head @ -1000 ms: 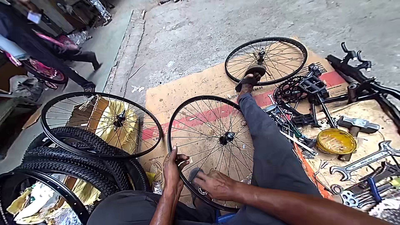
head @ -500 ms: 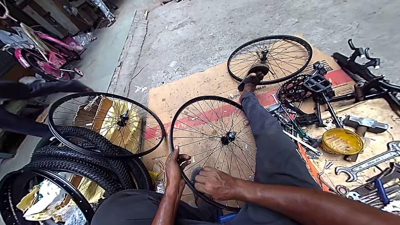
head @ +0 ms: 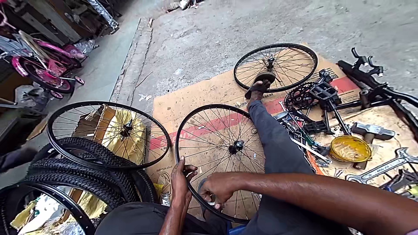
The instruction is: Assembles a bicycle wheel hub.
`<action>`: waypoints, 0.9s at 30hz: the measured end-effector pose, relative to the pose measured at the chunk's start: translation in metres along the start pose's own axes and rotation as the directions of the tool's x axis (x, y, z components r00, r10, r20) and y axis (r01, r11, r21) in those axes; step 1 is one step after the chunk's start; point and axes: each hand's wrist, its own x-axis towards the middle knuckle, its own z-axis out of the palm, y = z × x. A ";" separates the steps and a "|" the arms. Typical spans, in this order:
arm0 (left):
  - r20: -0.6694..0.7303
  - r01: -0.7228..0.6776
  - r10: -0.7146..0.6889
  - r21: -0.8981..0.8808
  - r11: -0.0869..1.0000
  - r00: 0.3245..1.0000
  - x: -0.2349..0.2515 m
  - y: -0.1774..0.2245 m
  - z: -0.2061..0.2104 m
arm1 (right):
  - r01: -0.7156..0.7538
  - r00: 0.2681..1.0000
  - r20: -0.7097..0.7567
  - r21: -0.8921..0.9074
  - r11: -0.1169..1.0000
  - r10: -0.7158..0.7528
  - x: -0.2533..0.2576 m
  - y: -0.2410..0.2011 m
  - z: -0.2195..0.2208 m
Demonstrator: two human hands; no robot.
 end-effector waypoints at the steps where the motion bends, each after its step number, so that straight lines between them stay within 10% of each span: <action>1: 0.002 0.001 -0.001 0.004 1.000 1.000 0.000 0.000 -0.001 | 0.017 0.993 -0.114 0.010 1.000 -0.016 -0.005 0.000 0.009; 11: 0.004 -0.015 0.015 -0.006 1.000 1.000 -0.003 0.003 0.004 | -0.012 0.794 -0.582 -0.302 0.953 -0.174 -0.005 0.017 0.085; 19: -0.001 -0.010 0.010 -0.007 1.000 1.000 -0.007 0.003 0.004 | -0.048 0.998 0.048 0.076 0.996 0.044 -0.015 0.006 0.007; 23: 0.000 0.001 -0.001 -0.017 1.000 1.000 -0.005 0.003 0.004 | 0.025 0.963 -0.261 -0.144 0.989 -0.063 -0.010 -0.004 0.026; 27: 0.011 0.003 -0.003 -0.024 1.000 1.000 -0.003 0.001 0.003 | 0.036 0.780 -0.568 -0.378 0.925 -0.263 -0.003 0.011 0.078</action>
